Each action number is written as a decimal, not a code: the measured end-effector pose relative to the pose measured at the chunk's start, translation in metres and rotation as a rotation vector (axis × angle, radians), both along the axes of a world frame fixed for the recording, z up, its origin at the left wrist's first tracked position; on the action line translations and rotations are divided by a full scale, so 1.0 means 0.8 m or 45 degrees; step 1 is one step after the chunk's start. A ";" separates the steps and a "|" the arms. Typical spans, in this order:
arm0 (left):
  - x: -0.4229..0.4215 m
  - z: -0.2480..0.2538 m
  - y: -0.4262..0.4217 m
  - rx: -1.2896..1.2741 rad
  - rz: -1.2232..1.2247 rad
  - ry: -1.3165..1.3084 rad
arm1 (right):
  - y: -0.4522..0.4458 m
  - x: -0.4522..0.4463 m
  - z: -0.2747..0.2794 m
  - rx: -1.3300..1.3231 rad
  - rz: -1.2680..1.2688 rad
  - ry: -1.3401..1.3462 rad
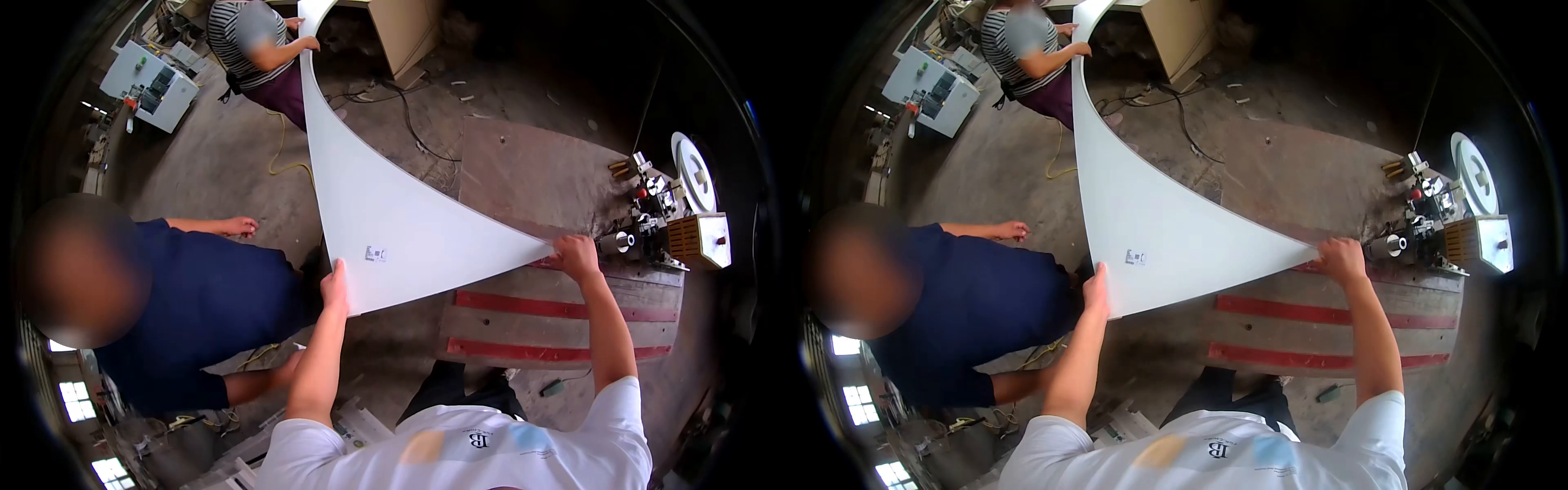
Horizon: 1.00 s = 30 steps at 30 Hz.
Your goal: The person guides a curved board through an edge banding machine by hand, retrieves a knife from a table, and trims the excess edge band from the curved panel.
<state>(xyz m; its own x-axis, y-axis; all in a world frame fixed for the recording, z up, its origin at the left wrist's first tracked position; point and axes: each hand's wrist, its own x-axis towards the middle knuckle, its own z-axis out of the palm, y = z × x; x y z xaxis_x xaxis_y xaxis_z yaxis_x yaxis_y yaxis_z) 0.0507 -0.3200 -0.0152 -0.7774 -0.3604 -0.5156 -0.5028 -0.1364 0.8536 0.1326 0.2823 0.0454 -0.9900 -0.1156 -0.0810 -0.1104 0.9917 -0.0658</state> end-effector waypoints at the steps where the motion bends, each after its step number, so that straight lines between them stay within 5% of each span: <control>1: 0.005 0.006 -0.004 0.001 -0.004 -0.022 | -0.005 0.005 0.014 0.008 -0.004 0.000; 30: 0.128 0.053 0.085 -0.058 0.023 -0.107 | 0.089 0.098 0.079 -0.126 -0.021 0.124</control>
<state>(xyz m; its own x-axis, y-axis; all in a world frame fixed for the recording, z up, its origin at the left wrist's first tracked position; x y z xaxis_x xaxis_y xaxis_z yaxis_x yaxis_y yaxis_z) 0.1530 -0.2523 0.0270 -0.7250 -0.3986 -0.5616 -0.5708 -0.1086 0.8139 0.2107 0.3532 0.1085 -0.9944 -0.1022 0.0262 -0.1050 0.9826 -0.1531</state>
